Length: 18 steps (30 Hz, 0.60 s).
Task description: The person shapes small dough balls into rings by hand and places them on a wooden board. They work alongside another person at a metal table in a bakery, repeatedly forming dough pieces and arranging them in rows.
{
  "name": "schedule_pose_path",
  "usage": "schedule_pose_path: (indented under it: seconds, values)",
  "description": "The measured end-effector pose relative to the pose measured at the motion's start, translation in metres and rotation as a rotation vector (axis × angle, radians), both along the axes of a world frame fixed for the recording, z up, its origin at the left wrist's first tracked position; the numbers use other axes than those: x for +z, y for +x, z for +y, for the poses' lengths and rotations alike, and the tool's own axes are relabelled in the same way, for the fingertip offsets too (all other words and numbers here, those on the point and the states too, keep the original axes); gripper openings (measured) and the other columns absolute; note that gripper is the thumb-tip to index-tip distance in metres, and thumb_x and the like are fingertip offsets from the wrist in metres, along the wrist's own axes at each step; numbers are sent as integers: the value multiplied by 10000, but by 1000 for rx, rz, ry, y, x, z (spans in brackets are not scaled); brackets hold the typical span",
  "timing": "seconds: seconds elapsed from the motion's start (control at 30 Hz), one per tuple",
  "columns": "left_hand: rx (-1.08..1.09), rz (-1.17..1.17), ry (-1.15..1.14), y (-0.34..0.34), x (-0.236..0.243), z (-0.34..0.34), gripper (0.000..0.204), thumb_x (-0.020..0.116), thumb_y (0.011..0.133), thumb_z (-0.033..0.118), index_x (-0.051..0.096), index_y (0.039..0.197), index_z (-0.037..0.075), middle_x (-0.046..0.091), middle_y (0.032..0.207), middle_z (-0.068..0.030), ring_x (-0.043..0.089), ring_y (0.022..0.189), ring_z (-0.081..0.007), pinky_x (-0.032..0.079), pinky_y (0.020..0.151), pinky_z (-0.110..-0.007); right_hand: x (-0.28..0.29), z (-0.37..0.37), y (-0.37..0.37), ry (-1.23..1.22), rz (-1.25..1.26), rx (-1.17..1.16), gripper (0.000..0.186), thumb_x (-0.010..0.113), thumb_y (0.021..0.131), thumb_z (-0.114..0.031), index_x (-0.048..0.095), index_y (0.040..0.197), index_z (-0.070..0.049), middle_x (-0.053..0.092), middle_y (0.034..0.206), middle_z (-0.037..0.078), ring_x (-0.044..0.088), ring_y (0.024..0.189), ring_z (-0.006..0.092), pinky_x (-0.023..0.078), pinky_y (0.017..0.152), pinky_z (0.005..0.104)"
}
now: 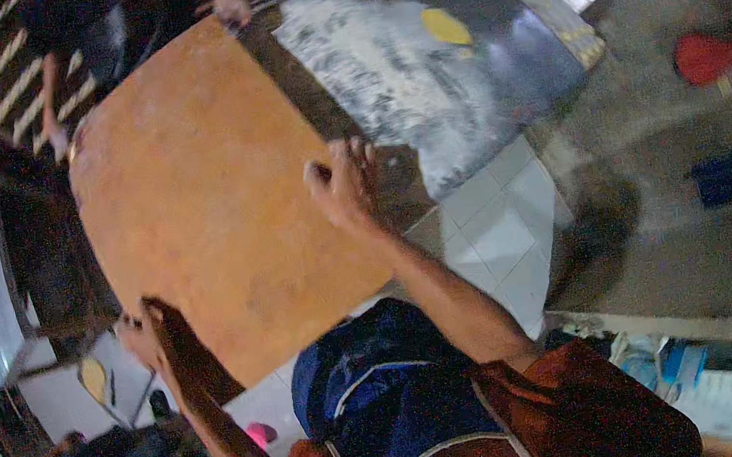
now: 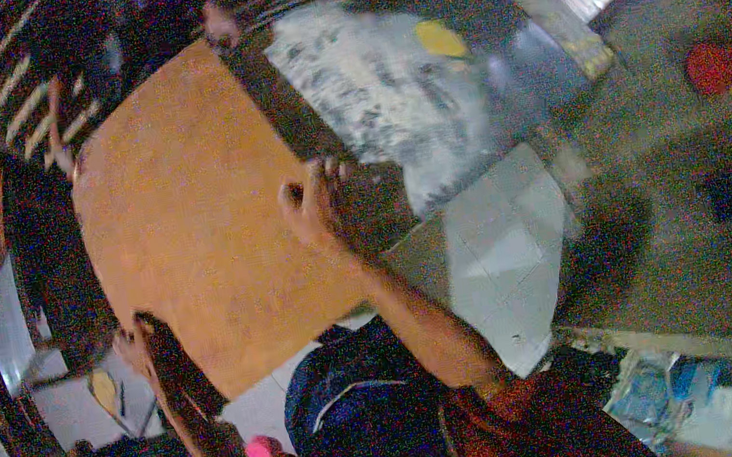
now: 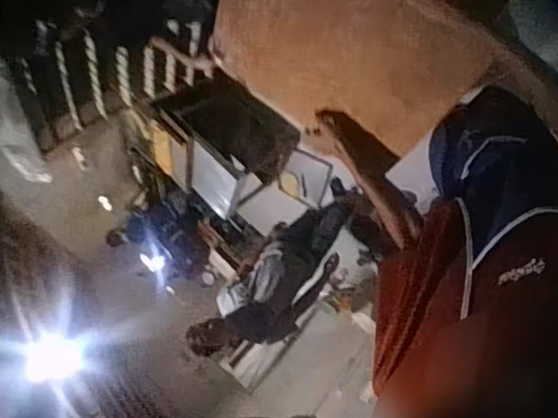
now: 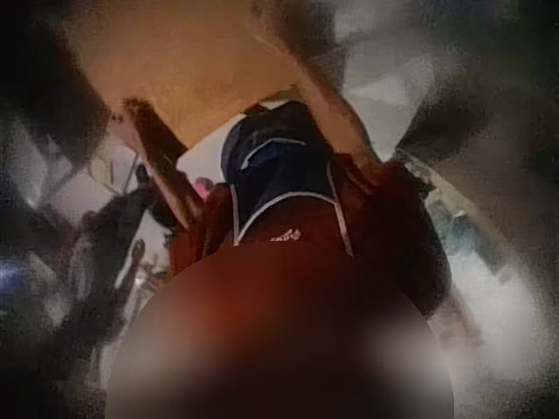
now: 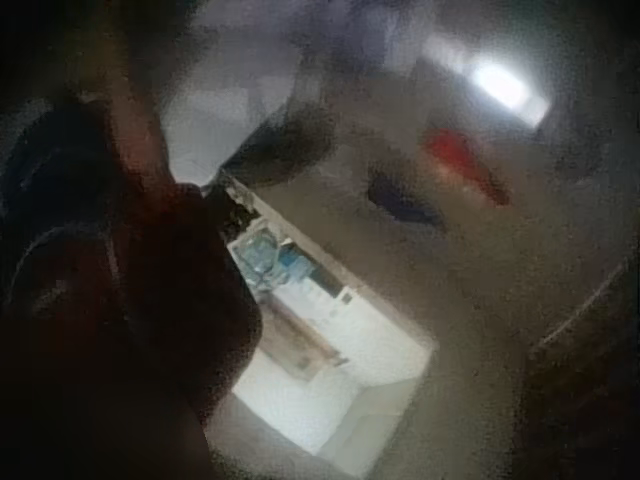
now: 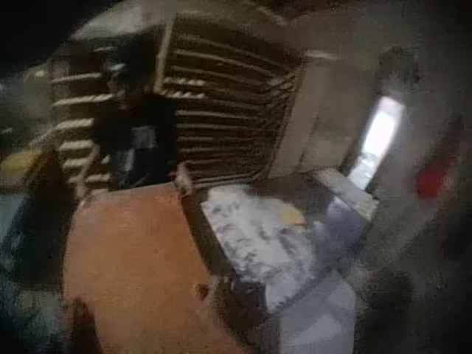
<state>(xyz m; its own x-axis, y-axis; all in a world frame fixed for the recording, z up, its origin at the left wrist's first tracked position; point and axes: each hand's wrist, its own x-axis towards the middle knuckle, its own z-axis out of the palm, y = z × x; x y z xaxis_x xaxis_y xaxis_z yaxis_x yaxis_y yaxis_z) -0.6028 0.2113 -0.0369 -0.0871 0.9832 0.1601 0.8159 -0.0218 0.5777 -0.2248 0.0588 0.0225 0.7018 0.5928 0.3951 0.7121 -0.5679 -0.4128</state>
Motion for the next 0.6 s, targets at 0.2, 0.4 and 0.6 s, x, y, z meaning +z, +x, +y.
schedule_pose_path:
  seconds: [0.2, 0.4, 0.6]
  values:
    - [-135, -328, 221, 43, 46, -129, 533, 655, 870, 359, 509, 1186, -46, 563, 1077, -197, 528, 971, -285, 419, 861, -391, -10, -201, -9, 557, 625, -145, 334, 554, 915, -293, 517, 1089, -12, 577, 987, 130, 559, 901, 226, 455, 806, 379]
    - [-798, -428, -261, 213, 47, -321, 560, 660, 854, 244, 401, 1263, -37, 508, 1173, -209, 498, 1077, -335, 394, 939, -433, -113, -473, 22, 636, 534, -663, 293, 427, 935, -319, 512, 1006, -48, 525, 916, 90, 479, 825, 217, 439, 734, 353]
    - [-1178, -299, -565, 276, -51, -425, 390, 636, 860, 268, 426, 1052, 1, 591, 865, -232, 594, 801, -396, 465, 716, -457, -163, -678, -26, 460, 454, -945, 304, 463, 931, -331, 544, 979, -41, 569, 894, 106, 522, 803, 243, 451, 719, 365]
